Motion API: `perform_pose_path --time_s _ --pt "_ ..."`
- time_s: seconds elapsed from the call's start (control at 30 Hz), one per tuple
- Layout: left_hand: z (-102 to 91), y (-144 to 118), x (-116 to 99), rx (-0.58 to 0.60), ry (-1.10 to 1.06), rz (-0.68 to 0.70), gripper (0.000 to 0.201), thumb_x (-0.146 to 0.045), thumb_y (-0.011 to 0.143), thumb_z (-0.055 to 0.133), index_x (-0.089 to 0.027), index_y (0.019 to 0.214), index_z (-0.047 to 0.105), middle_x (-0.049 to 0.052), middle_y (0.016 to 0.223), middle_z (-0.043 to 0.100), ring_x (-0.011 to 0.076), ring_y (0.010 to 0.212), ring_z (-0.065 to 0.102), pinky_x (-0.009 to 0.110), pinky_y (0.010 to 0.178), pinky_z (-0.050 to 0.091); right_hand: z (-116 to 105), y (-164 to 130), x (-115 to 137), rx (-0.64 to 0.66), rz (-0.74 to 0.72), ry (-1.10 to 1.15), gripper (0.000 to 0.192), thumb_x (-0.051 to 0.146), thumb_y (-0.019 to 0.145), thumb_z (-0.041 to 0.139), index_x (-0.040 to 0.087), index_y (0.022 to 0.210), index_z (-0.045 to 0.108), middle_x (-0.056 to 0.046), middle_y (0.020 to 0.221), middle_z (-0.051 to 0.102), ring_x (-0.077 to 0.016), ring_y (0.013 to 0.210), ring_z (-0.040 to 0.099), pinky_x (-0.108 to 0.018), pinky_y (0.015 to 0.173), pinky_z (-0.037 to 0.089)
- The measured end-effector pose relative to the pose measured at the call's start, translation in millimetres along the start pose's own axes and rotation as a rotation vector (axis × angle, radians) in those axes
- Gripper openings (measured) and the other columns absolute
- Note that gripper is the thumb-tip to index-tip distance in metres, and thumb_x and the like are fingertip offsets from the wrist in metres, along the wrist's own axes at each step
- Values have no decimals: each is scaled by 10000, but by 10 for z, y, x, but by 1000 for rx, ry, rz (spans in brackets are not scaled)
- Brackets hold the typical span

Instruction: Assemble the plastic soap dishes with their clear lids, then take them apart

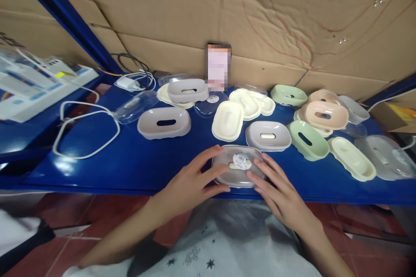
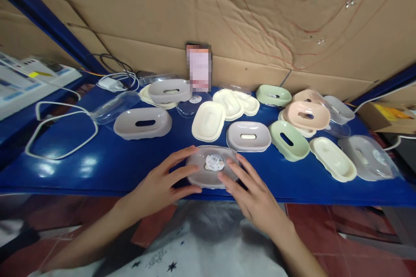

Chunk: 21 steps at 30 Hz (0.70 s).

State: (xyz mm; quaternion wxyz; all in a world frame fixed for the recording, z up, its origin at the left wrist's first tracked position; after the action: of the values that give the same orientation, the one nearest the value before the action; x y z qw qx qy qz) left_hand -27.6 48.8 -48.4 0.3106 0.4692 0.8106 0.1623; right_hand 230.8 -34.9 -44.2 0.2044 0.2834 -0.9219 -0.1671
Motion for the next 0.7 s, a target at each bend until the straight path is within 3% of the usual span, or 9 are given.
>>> perform_pose_path --time_s 0.2,0.4,0.53,0.7 --pt "12 -14 9 31 14 42 377 -418 1002 739 -182 1276 633 213 1512 562 364 1477 572 537 1128 616 30 -41 -40 29 15 -16 733 129 1050 622 373 1693 369 -36 1717 447 -313 1631 348 -567 1231 509" --pt "-17 -2 -20 31 81 52 352 -430 1037 690 -169 1263 622 214 1474 572 374 1452 591 526 1078 647 76 -66 -32 37 2 -55 765 164 1062 610 329 1732 279 -57 1767 345 -311 1649 299 -543 1243 499" --pt "-263 -134 10 69 144 -10 253 -385 1095 599 -190 1256 619 189 1489 581 349 1445 608 509 1066 654 66 -76 -52 9 25 -87 767 258 1070 625 284 1743 258 -84 1761 357 -304 1650 307 -561 1261 467" --pt "-738 -542 188 75 268 -210 299 -477 1099 559 -240 1264 636 150 1535 599 328 1333 701 448 956 705 49 -57 -82 42 56 -73 629 261 1080 607 296 1678 416 -68 1728 428 -285 1626 368 -545 1224 521"
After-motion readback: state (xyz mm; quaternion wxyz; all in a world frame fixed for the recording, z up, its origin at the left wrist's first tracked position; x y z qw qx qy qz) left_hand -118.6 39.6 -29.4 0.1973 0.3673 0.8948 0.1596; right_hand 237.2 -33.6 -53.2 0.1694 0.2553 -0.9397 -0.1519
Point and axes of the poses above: each hand's wrist, its own y-axis towards the middle knuckle, its own z-axis out of the palm, x = y × z, the point moved 3 cm from there along y, towards the middle knuckle
